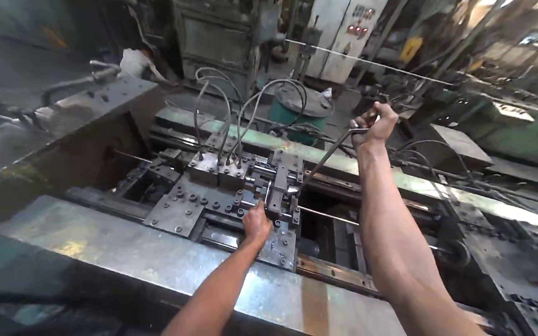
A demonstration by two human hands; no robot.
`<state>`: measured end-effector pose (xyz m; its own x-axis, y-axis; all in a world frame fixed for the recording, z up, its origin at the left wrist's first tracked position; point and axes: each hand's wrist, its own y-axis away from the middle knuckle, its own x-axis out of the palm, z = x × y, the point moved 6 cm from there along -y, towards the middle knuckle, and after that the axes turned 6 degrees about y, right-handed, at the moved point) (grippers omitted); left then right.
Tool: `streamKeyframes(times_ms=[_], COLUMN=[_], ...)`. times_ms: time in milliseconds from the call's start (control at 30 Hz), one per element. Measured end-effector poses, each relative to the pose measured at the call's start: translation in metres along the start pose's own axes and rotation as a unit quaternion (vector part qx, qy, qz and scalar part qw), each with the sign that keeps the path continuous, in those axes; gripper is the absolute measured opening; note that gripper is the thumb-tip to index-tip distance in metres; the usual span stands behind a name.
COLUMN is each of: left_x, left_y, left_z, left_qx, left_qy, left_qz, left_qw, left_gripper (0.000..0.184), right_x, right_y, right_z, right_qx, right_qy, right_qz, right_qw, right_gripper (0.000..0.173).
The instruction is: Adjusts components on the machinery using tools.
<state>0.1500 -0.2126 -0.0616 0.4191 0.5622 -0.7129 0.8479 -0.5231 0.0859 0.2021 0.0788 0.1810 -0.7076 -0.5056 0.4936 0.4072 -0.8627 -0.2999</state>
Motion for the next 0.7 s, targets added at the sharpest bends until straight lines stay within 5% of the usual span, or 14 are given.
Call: streamKeyframes(times_ms=[200,300,367,700], left_x=[-0.018,0.000,-0.008,0.006], left_y=[-0.001,0.013,-0.001,-0.003], left_z=[-0.001,0.006,0.005,0.010], left_qx=[-0.008,-0.031,-0.016,-0.006], left_qy=[0.044,0.043,0.030,0.014], left_qz=[-0.001,0.024,-0.006,0.001], left_qw=[0.999,0.998,0.999,1.000], left_gripper=[0.062,0.074,0.071,0.051], right_x=[0.019,-0.019,0.008,0.000], right_y=[0.001,0.047,0.026,0.011], right_z=[0.011,0.011,0.007,-0.009], right_qx=[-0.032,-0.024,-0.038,-0.008], right_qy=[0.010,0.044,0.019,-0.003], right_qz=[0.037,-0.019,0.012,0.000], right_qw=[0.999,0.999,0.999,1.000], right_gripper=[0.034,0.034,0.036,0.039])
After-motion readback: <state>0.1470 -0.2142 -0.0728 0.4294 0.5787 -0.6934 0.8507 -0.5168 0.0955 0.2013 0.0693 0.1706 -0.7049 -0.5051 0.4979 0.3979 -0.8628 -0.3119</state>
